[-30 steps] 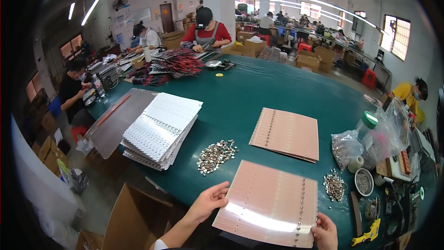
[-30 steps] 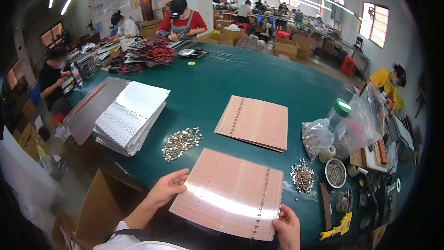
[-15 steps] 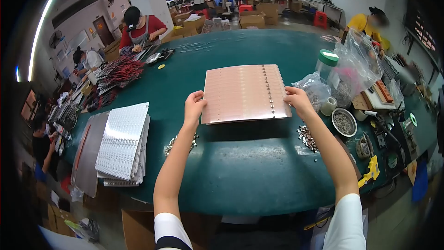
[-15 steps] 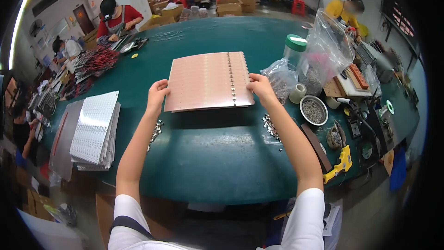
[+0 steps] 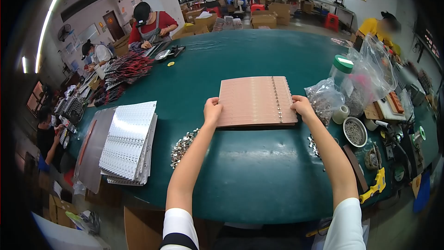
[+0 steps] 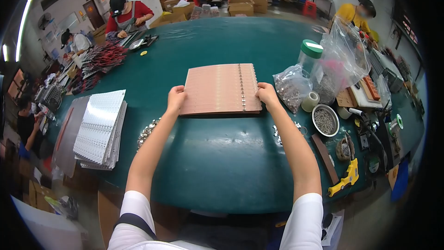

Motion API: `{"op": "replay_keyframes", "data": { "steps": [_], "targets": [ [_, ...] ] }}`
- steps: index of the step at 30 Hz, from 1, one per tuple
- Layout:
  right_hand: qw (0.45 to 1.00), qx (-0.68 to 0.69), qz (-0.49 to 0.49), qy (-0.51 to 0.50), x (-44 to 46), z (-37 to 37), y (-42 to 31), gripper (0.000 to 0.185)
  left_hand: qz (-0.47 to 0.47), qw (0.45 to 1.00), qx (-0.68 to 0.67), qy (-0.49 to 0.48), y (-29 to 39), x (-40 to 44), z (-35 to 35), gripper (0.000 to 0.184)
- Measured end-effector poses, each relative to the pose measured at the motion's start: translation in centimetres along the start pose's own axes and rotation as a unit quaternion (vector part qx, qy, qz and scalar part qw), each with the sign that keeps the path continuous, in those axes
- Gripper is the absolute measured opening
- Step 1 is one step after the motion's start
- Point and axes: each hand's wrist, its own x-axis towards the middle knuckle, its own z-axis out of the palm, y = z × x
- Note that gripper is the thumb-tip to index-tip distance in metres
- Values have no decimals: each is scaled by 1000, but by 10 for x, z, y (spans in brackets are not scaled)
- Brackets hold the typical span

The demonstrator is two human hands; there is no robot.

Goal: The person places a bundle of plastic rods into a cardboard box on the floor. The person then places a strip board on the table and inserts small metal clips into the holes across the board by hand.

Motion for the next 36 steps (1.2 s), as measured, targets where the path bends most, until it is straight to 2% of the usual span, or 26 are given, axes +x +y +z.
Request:
{"op": "replay_keyframes", "data": {
  "steps": [3, 7, 11, 13, 15, 17, 19, 21, 23, 24, 25, 27, 29, 31, 33, 34, 35, 36],
  "targets": [
    [996, -55, -58, 34, 8, 5, 16, 52, -3, 1000, 27, -2, 6, -7, -1, 43],
    [987, -122, -89, 63, 21, 11, 37, 49, 15, 999, 39, -18, 8, -8, -5, 45],
    [981, -163, -83, 57, 19, 11, 38, 54, -17, 999, 25, -43, 9, -7, -3, 49],
    [974, -187, -117, 54, 30, 6, 53, 38, -16, 998, 22, -54, 12, -10, 1, 51],
    [966, -253, -59, 2, 14, -1, 28, 44, 28, 997, 56, -47, -5, -1, 3, 55],
    [926, -289, -227, 89, 18, -11, 61, 50, 106, 984, 134, -55, 30, -28, -25, 50],
    [919, -270, -286, 1, -40, -26, 23, 52, 204, 951, 207, -107, 67, -56, -76, 48],
    [957, -107, -239, -122, -116, -34, -22, 46, 242, 882, 386, -120, 90, -82, -139, 51],
    [969, -18, -142, -200, -174, -49, -43, 38, 165, 809, 564, -20, 107, -106, -194, 60],
    [970, -17, -140, -200, -189, -57, -43, 38, 65, 774, 630, 15, 116, -114, -218, 70],
    [971, -6, -122, -206, -204, -64, -40, 34, 62, 684, 716, 126, 91, -119, -240, 78],
    [975, 10, -95, -202, -216, -73, -27, 30, -127, 725, 677, -3, 88, -113, -288, 66],
    [980, 77, -134, -129, -207, -78, -1, 27, -59, 698, 711, -62, 85, -121, -307, 47],
    [966, 185, -153, -93, -199, -74, 15, 26, 36, 685, 725, -58, 91, -131, -314, 38],
    [979, 105, -162, -66, -201, -74, 11, 26, 45, 674, 732, -90, 98, -130, -326, 35],
    [977, 121, -160, -74, -203, -75, 12, 27, 49, 666, 741, -69, 103, -127, -333, 33],
    [975, 136, -156, -81, -205, -78, 14, 27, 63, 659, 749, 0, 126, -137, -331, 29],
    [977, 123, -157, -71, -207, -80, 13, 26, 54, 601, 796, 50, 136, -130, -343, 26]
  ]
}}
